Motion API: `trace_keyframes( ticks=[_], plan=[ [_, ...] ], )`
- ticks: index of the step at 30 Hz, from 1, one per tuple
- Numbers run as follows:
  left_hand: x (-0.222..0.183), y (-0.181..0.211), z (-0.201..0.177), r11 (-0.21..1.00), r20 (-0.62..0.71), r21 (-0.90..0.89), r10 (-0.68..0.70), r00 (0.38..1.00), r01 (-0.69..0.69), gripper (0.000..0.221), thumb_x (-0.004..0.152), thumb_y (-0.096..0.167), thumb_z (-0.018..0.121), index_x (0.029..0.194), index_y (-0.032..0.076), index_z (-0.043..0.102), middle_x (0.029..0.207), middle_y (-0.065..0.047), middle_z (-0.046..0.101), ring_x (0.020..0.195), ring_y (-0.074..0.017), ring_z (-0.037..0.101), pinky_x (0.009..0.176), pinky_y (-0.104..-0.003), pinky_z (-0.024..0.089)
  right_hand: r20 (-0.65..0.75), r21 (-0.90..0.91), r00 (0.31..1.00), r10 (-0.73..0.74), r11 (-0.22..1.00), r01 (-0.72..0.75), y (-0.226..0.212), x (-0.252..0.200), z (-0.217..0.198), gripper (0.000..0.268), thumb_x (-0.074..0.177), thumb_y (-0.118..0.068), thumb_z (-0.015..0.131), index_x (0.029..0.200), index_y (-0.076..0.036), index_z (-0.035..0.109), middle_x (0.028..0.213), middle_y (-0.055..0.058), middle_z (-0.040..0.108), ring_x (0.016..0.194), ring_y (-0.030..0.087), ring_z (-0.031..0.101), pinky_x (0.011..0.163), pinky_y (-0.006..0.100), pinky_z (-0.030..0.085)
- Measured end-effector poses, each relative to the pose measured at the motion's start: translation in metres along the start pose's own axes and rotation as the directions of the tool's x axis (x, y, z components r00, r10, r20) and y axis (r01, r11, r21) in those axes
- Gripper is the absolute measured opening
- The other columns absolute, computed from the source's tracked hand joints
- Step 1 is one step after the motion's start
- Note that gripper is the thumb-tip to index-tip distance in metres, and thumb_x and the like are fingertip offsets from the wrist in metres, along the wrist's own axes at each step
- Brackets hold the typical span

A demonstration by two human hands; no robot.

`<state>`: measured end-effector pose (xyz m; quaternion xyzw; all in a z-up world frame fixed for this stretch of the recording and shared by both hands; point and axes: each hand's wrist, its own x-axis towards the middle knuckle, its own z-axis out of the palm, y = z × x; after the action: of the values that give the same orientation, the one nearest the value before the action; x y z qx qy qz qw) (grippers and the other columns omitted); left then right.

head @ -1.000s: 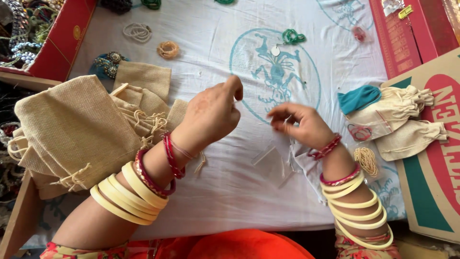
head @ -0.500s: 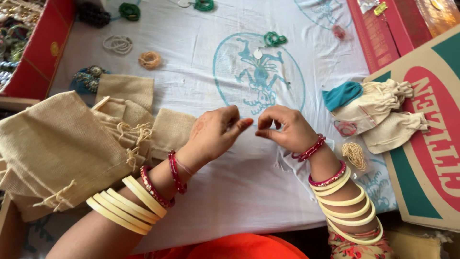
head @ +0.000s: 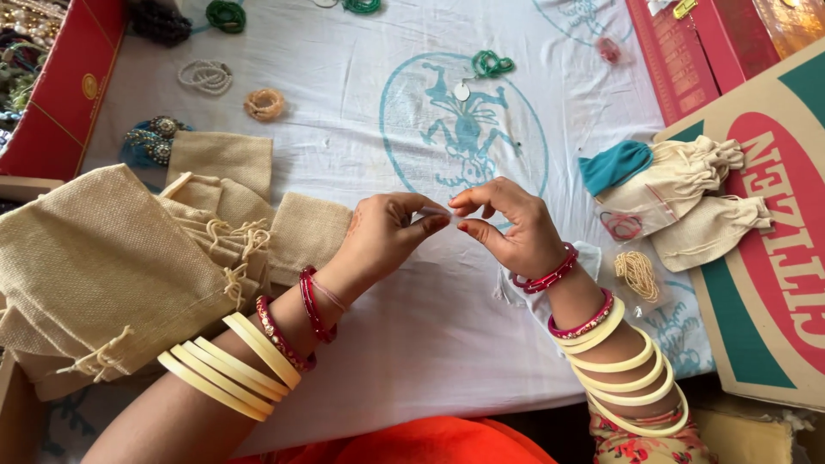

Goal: Sorting and packaging small rings and beads into plastic bags and cloth drawstring pouches.

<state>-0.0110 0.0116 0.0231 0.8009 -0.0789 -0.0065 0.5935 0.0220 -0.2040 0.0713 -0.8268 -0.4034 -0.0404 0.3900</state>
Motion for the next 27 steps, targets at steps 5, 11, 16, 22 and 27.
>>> trace_keyframes(
  ticks=[5,11,16,22,27],
  plan=[
    [-0.004,0.014,-0.005,0.998,-0.065,0.061,-0.001,0.998,0.005,0.021,0.082,0.032,0.082,0.087,0.012,0.081,0.074,-0.003,0.074,0.062,-0.0093,0.064,0.061,-0.030,0.052,-0.038,-0.072,0.997,-0.068,0.995,0.065,-0.010,0.004,-0.002,0.029,0.084,-0.005,0.082,0.110,-0.006,0.070,0.107,0.007,0.072,0.096,0.021,0.068,0.076,0.031,0.054],
    [-0.004,0.016,-0.003,0.988,-0.046,0.084,-0.130,0.990,0.133,0.039,0.071,0.041,0.090,0.079,0.007,0.075,0.058,-0.004,0.060,0.055,-0.0102,0.050,0.052,-0.031,0.043,0.006,-0.168,0.964,-0.266,0.950,0.263,-0.013,0.005,0.001,0.025,0.084,-0.002,0.083,0.105,-0.008,0.070,0.101,0.005,0.070,0.095,0.023,0.067,0.081,0.034,0.055],
    [-0.002,0.019,-0.004,0.993,0.055,0.079,-0.087,0.995,0.082,0.046,0.071,0.043,0.090,0.087,0.004,0.071,0.072,-0.006,0.062,0.063,-0.0143,0.055,0.058,-0.032,0.048,-0.064,-0.152,0.977,-0.204,0.970,0.192,-0.008,0.001,0.000,0.017,0.084,-0.001,0.082,0.093,-0.008,0.070,0.091,0.003,0.070,0.088,0.021,0.067,0.078,0.033,0.054],
    [-0.007,0.010,0.000,0.978,-0.133,0.160,0.158,0.979,-0.136,0.020,0.084,0.028,0.083,0.091,0.010,0.079,0.097,-0.004,0.064,0.085,-0.0203,0.065,0.075,-0.034,0.053,-0.130,-0.144,0.980,-0.154,0.980,0.135,-0.001,-0.002,-0.004,0.015,0.087,-0.001,0.081,0.095,-0.008,0.071,0.093,0.004,0.072,0.088,0.021,0.068,0.079,0.032,0.054],
    [-0.007,0.007,0.002,0.973,-0.183,0.168,0.186,0.965,-0.156,0.016,0.076,0.017,0.084,0.082,0.006,0.074,0.096,-0.007,0.060,0.088,-0.0233,0.064,0.076,-0.034,0.052,0.001,-0.190,0.971,-0.240,0.953,0.235,-0.014,0.004,-0.005,0.020,0.083,-0.006,0.083,0.099,-0.011,0.072,0.107,0.006,0.068,0.102,0.025,0.065,0.091,0.039,0.051]
  ],
)
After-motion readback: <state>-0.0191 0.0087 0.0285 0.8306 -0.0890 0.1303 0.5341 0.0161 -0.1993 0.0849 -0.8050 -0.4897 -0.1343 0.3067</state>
